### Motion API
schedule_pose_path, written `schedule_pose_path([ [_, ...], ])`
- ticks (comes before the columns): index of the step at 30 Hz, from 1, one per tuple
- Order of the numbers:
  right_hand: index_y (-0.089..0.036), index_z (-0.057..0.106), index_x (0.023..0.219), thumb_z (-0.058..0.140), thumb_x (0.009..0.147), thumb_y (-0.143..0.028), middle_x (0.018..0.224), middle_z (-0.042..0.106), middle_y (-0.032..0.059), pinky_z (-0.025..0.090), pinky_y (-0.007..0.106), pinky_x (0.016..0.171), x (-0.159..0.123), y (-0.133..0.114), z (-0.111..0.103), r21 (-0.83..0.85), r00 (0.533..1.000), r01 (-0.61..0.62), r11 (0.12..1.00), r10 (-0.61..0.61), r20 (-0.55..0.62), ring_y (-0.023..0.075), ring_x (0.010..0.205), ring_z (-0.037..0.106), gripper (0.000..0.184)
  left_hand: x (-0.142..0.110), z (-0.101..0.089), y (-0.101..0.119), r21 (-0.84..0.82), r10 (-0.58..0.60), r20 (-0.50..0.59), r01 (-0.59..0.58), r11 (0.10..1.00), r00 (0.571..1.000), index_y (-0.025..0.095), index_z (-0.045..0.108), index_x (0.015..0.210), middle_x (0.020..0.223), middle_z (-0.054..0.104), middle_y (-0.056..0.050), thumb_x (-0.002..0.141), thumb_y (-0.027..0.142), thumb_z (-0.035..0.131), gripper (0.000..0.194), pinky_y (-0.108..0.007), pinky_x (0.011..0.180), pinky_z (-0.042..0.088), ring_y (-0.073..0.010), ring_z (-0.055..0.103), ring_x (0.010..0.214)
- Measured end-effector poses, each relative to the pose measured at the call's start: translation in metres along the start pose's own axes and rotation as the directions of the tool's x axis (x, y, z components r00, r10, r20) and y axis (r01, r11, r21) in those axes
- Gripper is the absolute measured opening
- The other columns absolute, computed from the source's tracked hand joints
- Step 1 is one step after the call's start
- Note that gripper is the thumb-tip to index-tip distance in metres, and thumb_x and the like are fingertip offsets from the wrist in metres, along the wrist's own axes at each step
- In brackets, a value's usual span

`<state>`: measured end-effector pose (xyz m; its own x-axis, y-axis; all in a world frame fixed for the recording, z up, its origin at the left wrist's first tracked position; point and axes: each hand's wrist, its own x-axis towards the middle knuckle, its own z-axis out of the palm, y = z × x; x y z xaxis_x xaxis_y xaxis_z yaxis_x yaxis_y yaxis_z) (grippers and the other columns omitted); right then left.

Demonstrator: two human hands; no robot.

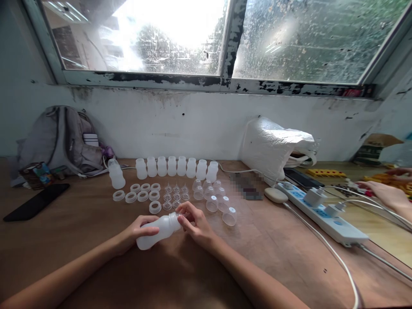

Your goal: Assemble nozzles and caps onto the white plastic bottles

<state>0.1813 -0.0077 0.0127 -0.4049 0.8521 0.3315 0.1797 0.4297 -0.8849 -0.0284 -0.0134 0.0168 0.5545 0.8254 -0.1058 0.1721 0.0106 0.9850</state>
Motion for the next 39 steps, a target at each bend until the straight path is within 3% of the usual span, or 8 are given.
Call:
schedule_pose_path([
  [3, -0.02, 0.044, 0.099, 0.049, 0.076, -0.04, 0.077, 0.049, 0.0015, 0.042, 0.022, 0.05, -0.002, 0.0, 0.0, -0.07, 0.999, 0.043, 0.997, -0.043, 0.006, 0.0085, 0.055, 0.047, 0.03, 0.001, 0.001, -0.002, -0.255, -0.081, 0.085, 0.101, 0.962, 0.993, 0.011, 0.056, 0.096, 0.072, 0.058, -0.006, 0.072, 0.041, 0.051, 0.039, -0.019, 0.042, 0.04, -0.0119, 0.053, 0.055],
  [9, -0.027, 0.022, 0.121, 0.05, 0.076, -0.039, 0.091, 0.049, 0.0045, 0.043, 0.021, 0.047, -0.002, 0.002, 0.006, 0.092, 1.0, -0.013, 0.996, 0.011, 0.021, 0.0088, 0.057, 0.052, 0.054, 0.003, -0.006, -0.007, -0.478, -0.186, 0.276, 0.302, 0.825, 0.943, 0.007, 0.053, 0.1, 0.072, 0.062, -0.01, 0.077, 0.049, 0.038, 0.051, -0.019, 0.04, 0.041, -0.0116, 0.056, 0.047],
  [13, -0.024, 0.029, 0.122, 0.053, 0.075, -0.035, 0.092, 0.053, 0.0065, 0.043, 0.022, 0.049, -0.003, 0.006, 0.005, -0.127, 0.99, 0.137, 0.982, -0.14, -0.013, 0.0077, 0.053, 0.05, 0.054, 0.004, -0.011, -0.008, -0.474, -0.236, 0.383, 0.409, 0.78, 0.893, 0.004, 0.053, 0.1, 0.065, 0.061, -0.01, 0.078, 0.053, 0.032, 0.058, -0.019, 0.037, 0.04, -0.0123, 0.055, 0.042],
  [17, -0.022, 0.043, 0.117, 0.05, 0.076, -0.033, 0.09, 0.058, 0.0064, 0.044, 0.023, 0.051, -0.005, 0.005, 0.003, -0.245, 0.981, 0.196, 0.95, -0.191, 0.041, 0.0083, 0.052, 0.051, 0.043, 0.002, -0.011, -0.006, -0.439, -0.255, 0.394, 0.425, 0.792, 0.883, 0.004, 0.054, 0.097, 0.063, 0.06, -0.008, 0.078, 0.052, 0.033, 0.055, -0.02, 0.039, 0.04, -0.0116, 0.054, 0.041],
  [22, -0.02, 0.037, 0.119, 0.044, 0.08, -0.037, 0.062, 0.054, -0.0014, 0.043, 0.021, 0.045, -0.005, 0.001, 0.009, -0.016, 0.991, 0.004, 1.0, -0.002, 0.136, 0.0104, 0.048, 0.054, 0.043, -0.006, -0.005, 0.006, -0.391, -0.17, 0.299, 0.283, 0.876, 0.939, 0.011, 0.053, 0.099, 0.069, 0.059, -0.004, 0.079, 0.045, 0.039, 0.042, -0.018, 0.044, 0.04, -0.0092, 0.052, 0.047],
  [29, -0.022, 0.046, 0.106, 0.048, 0.077, -0.037, 0.077, 0.052, 0.0013, 0.04, 0.021, 0.051, -0.005, -0.004, 0.011, -0.082, 0.998, 0.037, 0.996, -0.032, 0.062, 0.0103, 0.059, 0.048, 0.032, -0.01, -0.002, 0.018, 0.13, 0.081, 0.132, -0.098, 0.987, 0.988, 0.016, 0.054, 0.101, 0.082, 0.057, -0.002, 0.074, 0.041, 0.05, 0.037, -0.02, 0.057, 0.041, -0.0133, 0.053, 0.069],
  [36, -0.022, 0.043, 0.103, 0.049, 0.077, -0.034, 0.076, 0.051, 0.0003, 0.036, 0.022, 0.054, -0.009, -0.008, 0.008, -0.241, 0.993, 0.095, 0.966, -0.076, 0.087, 0.0104, 0.06, 0.044, 0.029, -0.013, 0.001, 0.01, 0.539, 0.298, 0.11, -0.308, 0.784, 0.948, 0.02, 0.042, 0.116, 0.103, 0.055, -0.005, 0.075, 0.035, 0.05, 0.044, -0.026, 0.072, 0.043, -0.0171, 0.054, 0.084],
  [39, -0.022, 0.039, 0.106, 0.046, 0.079, -0.033, 0.073, 0.051, -0.0006, 0.037, 0.021, 0.053, -0.006, -0.003, 0.009, -0.271, 0.988, 0.094, 0.958, -0.057, 0.141, 0.0099, 0.058, 0.045, 0.03, -0.009, -0.001, -0.001, 0.7, 0.377, 0.056, -0.306, 0.645, 0.924, 0.023, 0.035, 0.122, 0.111, 0.052, -0.006, 0.076, 0.036, 0.05, 0.05, -0.03, 0.08, 0.042, -0.0192, 0.052, 0.094],
])
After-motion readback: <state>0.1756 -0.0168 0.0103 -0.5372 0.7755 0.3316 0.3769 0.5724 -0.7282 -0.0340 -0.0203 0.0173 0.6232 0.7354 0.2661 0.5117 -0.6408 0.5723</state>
